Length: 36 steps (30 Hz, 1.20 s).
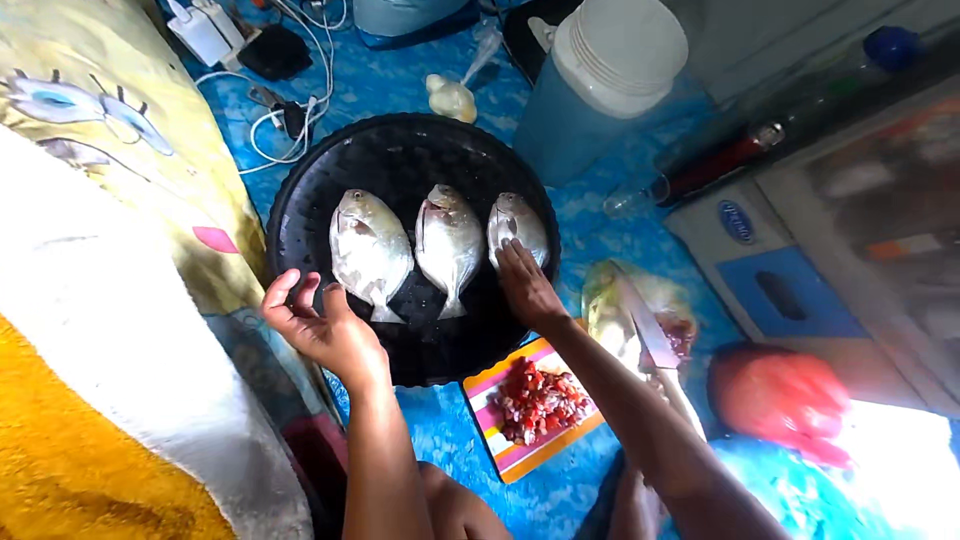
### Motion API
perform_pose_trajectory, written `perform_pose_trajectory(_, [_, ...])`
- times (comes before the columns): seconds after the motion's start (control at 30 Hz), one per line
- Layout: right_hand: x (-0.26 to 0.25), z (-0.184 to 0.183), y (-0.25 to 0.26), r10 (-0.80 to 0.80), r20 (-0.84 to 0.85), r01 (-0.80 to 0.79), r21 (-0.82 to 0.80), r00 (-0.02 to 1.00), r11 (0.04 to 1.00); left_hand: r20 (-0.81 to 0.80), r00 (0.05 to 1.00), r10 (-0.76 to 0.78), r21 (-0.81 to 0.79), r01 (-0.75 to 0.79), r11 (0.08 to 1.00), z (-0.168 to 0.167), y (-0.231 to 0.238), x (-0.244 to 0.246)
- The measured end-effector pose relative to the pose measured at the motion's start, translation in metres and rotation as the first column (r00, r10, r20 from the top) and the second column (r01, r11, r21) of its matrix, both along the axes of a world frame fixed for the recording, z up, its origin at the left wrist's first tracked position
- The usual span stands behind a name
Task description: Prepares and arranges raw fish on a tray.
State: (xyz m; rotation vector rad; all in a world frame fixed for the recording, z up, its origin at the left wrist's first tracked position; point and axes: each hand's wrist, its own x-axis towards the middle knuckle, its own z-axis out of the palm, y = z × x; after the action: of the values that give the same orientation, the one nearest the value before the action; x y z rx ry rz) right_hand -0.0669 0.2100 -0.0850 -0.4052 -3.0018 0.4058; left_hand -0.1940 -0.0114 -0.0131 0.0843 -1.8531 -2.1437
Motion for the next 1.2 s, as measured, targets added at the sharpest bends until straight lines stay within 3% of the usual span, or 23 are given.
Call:
perform_pose_trajectory(0.1, [0.003,0.015,0.005,-0.160,0.132,0.170,-0.074,0.978,0.983,0.031,1.000,0.002,-0.001,-0.002,1.000,0.006,0.001,0.003])
perform_pose_trajectory(0.27, [-0.051,0.023,0.035,-0.396,0.166,0.419,-0.136,0.903,0.898,0.006,1.000,-0.015,-0.014,0.015,1.000,0.002,0.002,0.002])
perform_pose_trajectory(0.4, [-0.033,0.036,-0.018,-0.522,0.292,0.569,-0.103,0.801,0.816,0.030,0.999,-0.022,-0.003,0.022,1.000,0.003,0.002,0.002])
perform_pose_trajectory(0.47, [-0.021,0.047,-0.049,-0.505,0.436,0.593,-0.086,0.745,0.800,0.022,0.999,-0.026,0.005,0.026,1.000,0.002,0.004,0.003])
perform_pose_trajectory(0.53, [-0.019,0.057,-0.057,-0.447,0.463,0.553,-0.118,0.765,0.825,0.017,0.999,-0.034,0.004,0.034,0.999,0.001,0.004,0.003])
perform_pose_trajectory(0.6, [-0.028,0.054,-0.034,-0.432,0.291,0.488,-0.160,0.854,0.858,0.037,0.999,-0.029,0.011,0.028,1.000,0.002,0.000,0.002])
perform_pose_trajectory(0.7, [-0.064,0.031,0.022,-0.429,0.125,0.445,-0.160,0.895,0.881,0.051,0.999,-0.008,0.025,0.007,1.000,0.001,-0.004,0.000])
perform_pose_trajectory(0.83, [-0.097,0.027,0.039,-0.230,0.252,0.247,-0.037,0.940,0.968,0.016,1.000,-0.004,0.020,0.003,1.000,-0.003,-0.002,-0.002])
perform_pose_trajectory(1.0, [-0.032,0.020,0.006,0.054,0.170,-0.063,0.048,0.984,0.997,0.060,0.998,0.000,0.032,-0.001,0.999,0.003,-0.003,0.000])
perform_pose_trajectory(1.1, [0.012,0.022,0.008,0.235,0.114,-0.230,-0.054,0.965,0.972,0.069,0.998,0.004,0.047,-0.007,0.999,0.004,-0.004,0.001])
perform_pose_trajectory(1.17, [0.012,0.029,0.024,0.206,-0.024,-0.207,-0.119,0.978,0.971,0.058,0.998,0.000,0.051,-0.003,0.999,0.002,-0.001,0.002])
perform_pose_trajectory(1.2, [0.002,0.037,0.034,0.118,-0.031,-0.121,-0.138,0.993,0.983,0.050,0.999,-0.006,0.053,0.003,0.999,0.001,0.002,0.002])
